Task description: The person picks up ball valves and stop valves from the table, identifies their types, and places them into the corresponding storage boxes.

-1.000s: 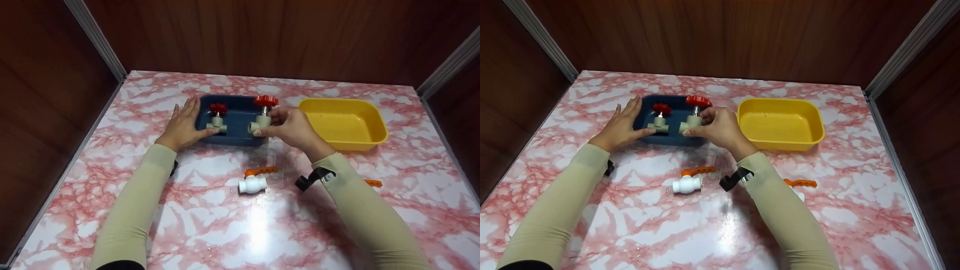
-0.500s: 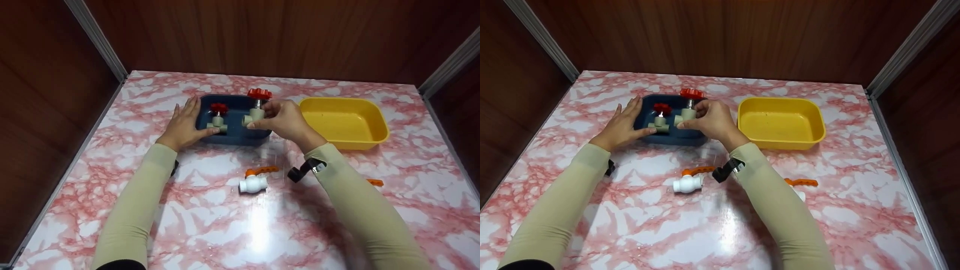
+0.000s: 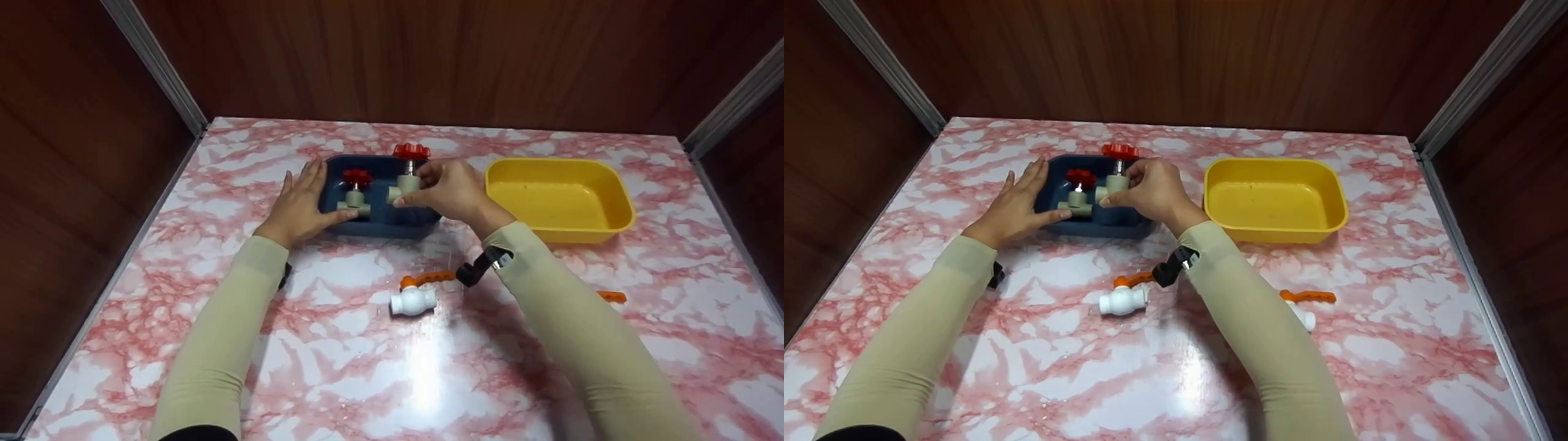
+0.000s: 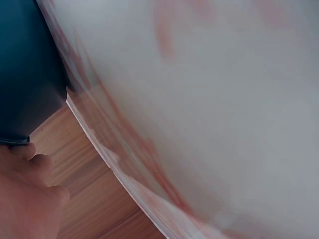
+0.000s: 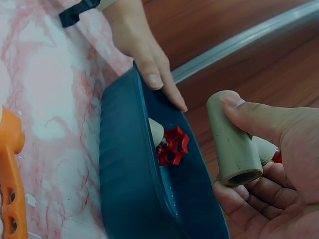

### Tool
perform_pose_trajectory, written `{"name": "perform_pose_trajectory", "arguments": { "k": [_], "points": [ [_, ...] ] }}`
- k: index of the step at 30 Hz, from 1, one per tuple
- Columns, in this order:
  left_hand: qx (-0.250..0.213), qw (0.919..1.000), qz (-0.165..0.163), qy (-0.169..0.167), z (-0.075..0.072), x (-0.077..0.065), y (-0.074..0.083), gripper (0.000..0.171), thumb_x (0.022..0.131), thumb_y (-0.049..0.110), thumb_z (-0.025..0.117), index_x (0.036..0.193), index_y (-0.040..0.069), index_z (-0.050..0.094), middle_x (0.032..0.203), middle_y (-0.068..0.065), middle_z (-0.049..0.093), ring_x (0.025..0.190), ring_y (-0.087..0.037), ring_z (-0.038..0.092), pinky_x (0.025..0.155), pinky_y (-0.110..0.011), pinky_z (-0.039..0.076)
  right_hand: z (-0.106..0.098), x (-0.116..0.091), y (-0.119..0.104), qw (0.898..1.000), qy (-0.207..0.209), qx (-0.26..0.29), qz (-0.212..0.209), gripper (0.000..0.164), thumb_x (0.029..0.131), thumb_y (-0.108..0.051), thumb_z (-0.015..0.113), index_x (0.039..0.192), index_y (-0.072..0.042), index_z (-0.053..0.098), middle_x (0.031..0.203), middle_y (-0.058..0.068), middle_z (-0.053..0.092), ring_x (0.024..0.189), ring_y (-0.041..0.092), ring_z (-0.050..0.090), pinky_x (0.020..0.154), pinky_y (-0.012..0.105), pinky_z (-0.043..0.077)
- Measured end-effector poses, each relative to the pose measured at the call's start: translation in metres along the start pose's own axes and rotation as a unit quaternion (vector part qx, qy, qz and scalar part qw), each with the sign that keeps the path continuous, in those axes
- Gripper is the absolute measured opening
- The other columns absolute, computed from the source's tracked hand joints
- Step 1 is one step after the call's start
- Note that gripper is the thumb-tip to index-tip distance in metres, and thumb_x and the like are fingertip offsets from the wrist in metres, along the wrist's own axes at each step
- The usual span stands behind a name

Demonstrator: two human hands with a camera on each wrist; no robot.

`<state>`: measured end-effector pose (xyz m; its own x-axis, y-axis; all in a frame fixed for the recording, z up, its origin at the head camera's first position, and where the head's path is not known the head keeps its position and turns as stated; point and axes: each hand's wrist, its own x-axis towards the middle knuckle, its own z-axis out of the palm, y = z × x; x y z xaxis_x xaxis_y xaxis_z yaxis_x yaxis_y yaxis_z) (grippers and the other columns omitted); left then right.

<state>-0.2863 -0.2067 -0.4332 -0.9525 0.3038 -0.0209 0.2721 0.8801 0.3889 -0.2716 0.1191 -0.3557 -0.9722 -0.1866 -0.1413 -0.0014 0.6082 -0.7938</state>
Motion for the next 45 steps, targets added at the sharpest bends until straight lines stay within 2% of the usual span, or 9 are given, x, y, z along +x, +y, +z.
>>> {"name": "perform_pose_trajectory", "arguments": {
  "k": [6, 14, 22, 27, 29, 31, 36, 41, 45],
  "points": [
    [-0.005, 1.0, 0.0, -0.002, 0.0, 0.001, 0.0, 0.141, 0.095, 0.099, 0.057, 0.186, 0.006, 0.003, 0.198, -0.015, -0.001, 0.187, -0.035, 0.001, 0.15, -0.066, -0.006, 0.005, 0.008, 0.0, 1.0, -0.005, 0.01, -0.013, 0.051, 0.091, -0.035, 0.104, 0.129, -0.011, 0.08, 0.117, 0.008, 0.078, 0.104, 0.024, 0.067, 0.093, 0.031, 0.064],
    [-0.005, 1.0, 0.001, -0.001, 0.001, 0.004, 0.001, 0.143, 0.093, 0.102, 0.056, 0.186, 0.005, 0.003, 0.198, -0.016, 0.0, 0.187, -0.036, 0.002, 0.15, -0.066, -0.005, 0.012, 0.017, -0.002, 1.0, -0.015, -0.008, 0.02, 0.049, 0.092, -0.033, 0.103, 0.126, -0.009, 0.078, 0.115, 0.008, 0.073, 0.105, 0.025, 0.064, 0.092, 0.031, 0.063],
    [-0.002, 1.0, 0.003, -0.001, 0.001, 0.004, 0.001, 0.151, 0.087, 0.111, 0.047, 0.186, 0.005, 0.004, 0.198, -0.015, -0.001, 0.187, -0.036, 0.001, 0.15, -0.066, -0.006, 0.016, 0.024, -0.005, 0.998, -0.031, -0.023, 0.055, 0.052, 0.092, -0.035, 0.103, 0.129, -0.009, 0.078, 0.123, 0.01, 0.074, 0.111, 0.027, 0.065, 0.104, 0.037, 0.066],
    [-0.001, 1.0, 0.004, -0.003, 0.0, 0.003, 0.001, 0.153, 0.086, 0.112, 0.045, 0.186, 0.004, 0.004, 0.198, -0.015, -0.001, 0.187, -0.034, 0.0, 0.15, -0.065, -0.007, 0.02, 0.029, -0.004, 0.997, -0.039, -0.021, 0.059, 0.052, 0.093, -0.035, 0.102, 0.13, -0.008, 0.078, 0.128, 0.012, 0.075, 0.115, 0.028, 0.065, 0.11, 0.04, 0.066],
    [-0.003, 1.0, 0.003, -0.004, 0.0, 0.002, 0.001, 0.151, 0.087, 0.111, 0.047, 0.185, 0.004, 0.005, 0.198, -0.016, -0.001, 0.187, -0.034, -0.001, 0.15, -0.065, -0.008, 0.022, 0.03, -0.002, 0.998, -0.036, -0.024, 0.052, 0.051, 0.092, -0.036, 0.102, 0.127, -0.007, 0.079, 0.124, 0.01, 0.075, 0.113, 0.027, 0.065, 0.106, 0.038, 0.066],
    [-0.003, 1.0, 0.002, -0.004, 0.0, 0.002, 0.0, 0.148, 0.09, 0.108, 0.05, 0.186, 0.005, 0.004, 0.198, -0.016, -0.001, 0.187, -0.033, -0.001, 0.15, -0.065, -0.009, 0.025, 0.031, -0.001, 0.998, -0.027, -0.035, 0.039, 0.047, 0.09, -0.037, 0.104, 0.118, -0.007, 0.081, 0.112, 0.008, 0.074, 0.106, 0.025, 0.065, 0.095, 0.035, 0.065],
    [-0.001, 1.0, 0.001, -0.002, -0.001, 0.0, 0.0, 0.141, 0.095, 0.099, 0.057, 0.186, 0.005, 0.003, 0.198, -0.015, 0.0, 0.187, -0.033, 0.0, 0.15, -0.066, -0.008, 0.032, 0.031, 0.002, 0.998, 0.001, -0.065, 0.004, 0.041, 0.084, -0.036, 0.108, 0.088, -0.01, 0.076, 0.081, -0.001, 0.059, 0.086, 0.021, 0.059, 0.07, 0.032, 0.049],
    [-0.005, 1.0, 0.001, -0.001, -0.001, -0.001, 0.0, 0.138, 0.097, 0.095, 0.06, 0.186, 0.005, 0.004, 0.198, -0.016, 0.001, 0.187, -0.033, 0.001, 0.15, -0.066, -0.006, 0.039, 0.034, 0.002, 0.997, 0.009, -0.082, 0.011, 0.05, 0.082, -0.036, 0.109, 0.076, -0.014, 0.065, 0.072, -0.005, 0.048, 0.08, 0.02, 0.054, 0.066, 0.032, 0.043],
    [-0.006, 1.0, -0.003, -0.002, 0.0, -0.001, 0.0, 0.139, 0.096, 0.097, 0.058, 0.186, 0.005, 0.004, 0.198, -0.015, 0.001, 0.187, -0.033, 0.0, 0.15, -0.066, -0.006, 0.044, 0.036, 0.001, 0.995, 0.009, -0.094, 0.016, 0.052, 0.082, -0.036, 0.109, 0.072, -0.015, 0.063, 0.067, -0.005, 0.046, 0.078, 0.02, 0.055, 0.064, 0.032, 0.043]
  ]
}}
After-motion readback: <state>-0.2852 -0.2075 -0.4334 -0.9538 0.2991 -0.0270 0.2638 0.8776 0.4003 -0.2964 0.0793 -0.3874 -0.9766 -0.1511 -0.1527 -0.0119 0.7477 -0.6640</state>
